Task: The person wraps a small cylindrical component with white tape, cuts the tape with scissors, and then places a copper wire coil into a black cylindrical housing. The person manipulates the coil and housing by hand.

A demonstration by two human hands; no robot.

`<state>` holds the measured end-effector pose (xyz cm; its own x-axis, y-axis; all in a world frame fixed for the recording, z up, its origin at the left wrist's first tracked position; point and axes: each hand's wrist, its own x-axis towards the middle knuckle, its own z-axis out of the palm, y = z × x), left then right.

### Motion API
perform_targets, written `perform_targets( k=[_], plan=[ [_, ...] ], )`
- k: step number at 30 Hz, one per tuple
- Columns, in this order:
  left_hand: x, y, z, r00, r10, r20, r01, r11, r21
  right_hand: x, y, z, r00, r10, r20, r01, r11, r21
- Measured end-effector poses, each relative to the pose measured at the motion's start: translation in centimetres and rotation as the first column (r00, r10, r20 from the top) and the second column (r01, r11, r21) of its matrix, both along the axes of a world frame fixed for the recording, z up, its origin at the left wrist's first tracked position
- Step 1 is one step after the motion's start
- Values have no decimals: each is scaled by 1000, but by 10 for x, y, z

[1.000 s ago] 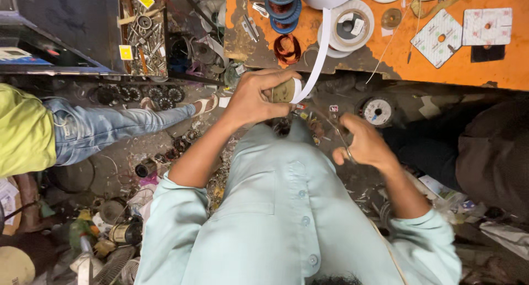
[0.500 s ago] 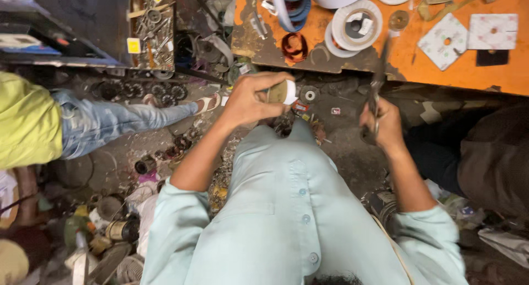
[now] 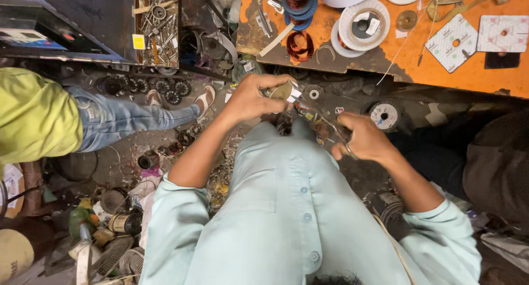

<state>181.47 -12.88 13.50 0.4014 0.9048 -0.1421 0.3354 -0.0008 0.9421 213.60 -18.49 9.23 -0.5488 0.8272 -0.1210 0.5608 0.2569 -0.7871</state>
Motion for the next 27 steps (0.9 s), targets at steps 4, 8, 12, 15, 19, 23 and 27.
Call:
perform_targets(
  k=[4,8,12,15,19,23,27],
  plan=[
    [-4,3,-1,998,-34,-56,34,999,0,-2,6,12,998,-3,62,2,1000,8],
    [-10,4,-6,998,-49,-25,50,996,68,17,2,-24,990,-110,-92,104,992,-66],
    [-15,-2,-6,1000,-1,-18,2,999,40,57,20,-88,774,-616,-147,583,783,-216],
    [-13,-13,-4,998,64,-30,-64,998,-5,94,47,-133,438,-885,-156,755,456,-471],
    [-2,-29,-13,988,150,46,-143,982,-123,127,87,-162,324,-937,-133,824,348,-447],
    [-4,-44,-26,983,172,66,-168,983,-71,118,110,-153,420,-869,-262,907,414,83],
    [-18,-52,-36,963,266,36,-260,959,-114,26,104,-123,681,-657,-323,725,542,425]
  ],
)
